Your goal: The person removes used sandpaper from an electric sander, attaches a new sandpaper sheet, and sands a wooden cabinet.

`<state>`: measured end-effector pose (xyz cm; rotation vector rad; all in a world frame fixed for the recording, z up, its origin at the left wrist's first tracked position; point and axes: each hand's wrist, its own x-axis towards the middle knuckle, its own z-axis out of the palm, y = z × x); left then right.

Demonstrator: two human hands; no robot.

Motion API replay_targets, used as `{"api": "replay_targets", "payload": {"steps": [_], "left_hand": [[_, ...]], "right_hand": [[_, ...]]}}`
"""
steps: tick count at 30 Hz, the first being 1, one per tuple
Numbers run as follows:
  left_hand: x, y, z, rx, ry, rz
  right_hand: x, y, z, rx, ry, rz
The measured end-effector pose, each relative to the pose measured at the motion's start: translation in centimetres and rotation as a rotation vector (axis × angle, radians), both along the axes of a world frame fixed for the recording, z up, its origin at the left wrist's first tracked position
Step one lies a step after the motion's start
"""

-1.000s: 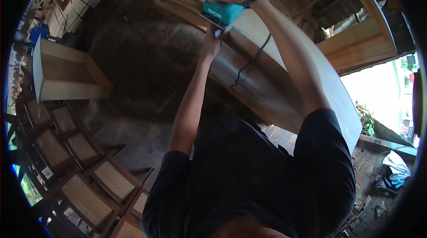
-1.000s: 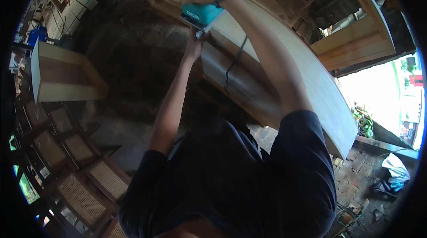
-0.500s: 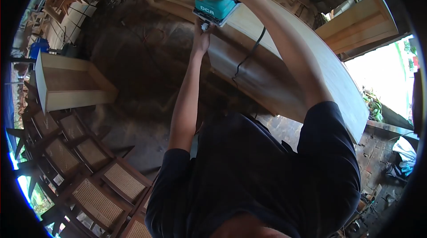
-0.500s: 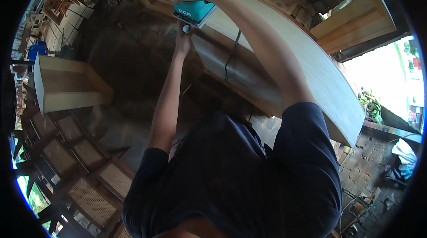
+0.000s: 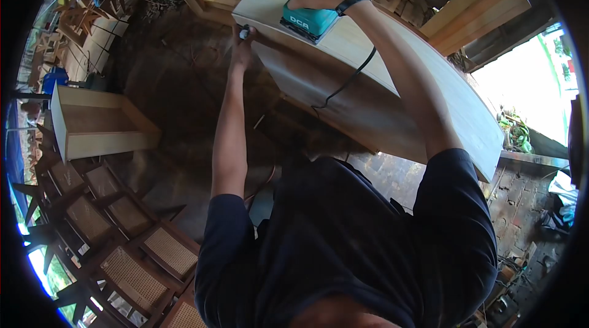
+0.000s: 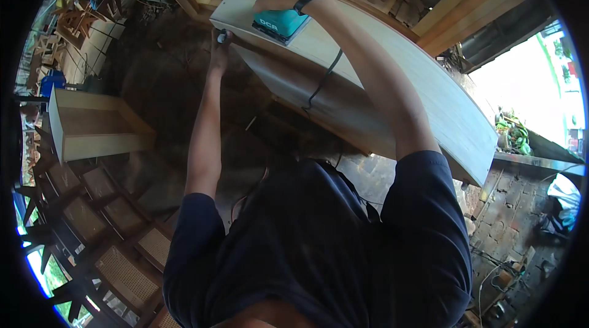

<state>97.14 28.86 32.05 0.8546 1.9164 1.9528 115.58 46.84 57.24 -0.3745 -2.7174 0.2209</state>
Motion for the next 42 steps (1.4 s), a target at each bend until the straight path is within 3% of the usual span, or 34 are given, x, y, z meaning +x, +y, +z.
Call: {"api": "replay_targets", "payload": {"steps": [1,3,9,11,19,21,24,26,29,31,33,35,38,42], "left_hand": [[-0.1,-0.2,0.2,-0.043,-0.014,0.005],[-0.2,-0.1,-0.2,-0.035,-0.032,0.000],[0.2,0.2,0.2,-0.049,0.005,0.036],[-0.8,0.4,-1.2,-0.043,-0.004,0.051],[-4.3,2.0,-6.0,0.013,0.063,0.088],[-4.3,2.1,-6.5,0.081,0.005,0.038],[-0.2,1.1,-1.9,-0.057,0.022,0.100],[1.3,1.4,-1.4,0.023,0.048,0.094],[0.7,1.2,-1.7,0.055,0.033,0.039],[1.8,1.4,-0.7,0.036,-0.058,0.060],[2.5,1.4,0.3,0.090,-0.136,0.056],[3.0,1.5,1.0,0.091,-0.201,0.071],[2.5,1.8,0.4,0.107,-0.171,0.059],[1.9,2.1,-0.1,0.145,-0.112,-0.008]], "right_hand": [[0.8,0.3,0.0,0.060,0.064,-0.008],[1.1,2.2,0.4,-0.159,-0.201,-0.014],[6.3,3.8,1.0,-0.170,-0.285,-0.038],[8.4,5.3,-1.9,-0.078,-0.163,-0.081],[10.0,5.4,-1.7,-0.109,-0.148,-0.072],[8.1,5.5,-2.4,-0.095,-0.146,-0.077],[4.9,4.5,-2.2,-0.120,-0.158,-0.056],[1.9,4.4,-3.7,-0.042,-0.046,-0.025],[-0.7,1.5,0.4,-0.211,-0.209,-0.017],[-1.7,0.1,-0.2,-0.089,0.149,0.232],[-7.0,-0.6,0.4,-0.221,-0.205,0.034],[-10.3,-1.3,-0.5,-0.166,-0.119,0.044],[-12.8,-3.4,1.2,-0.202,-0.338,0.030],[-13.9,-5.7,0.8,-0.108,-0.002,0.168]]}}
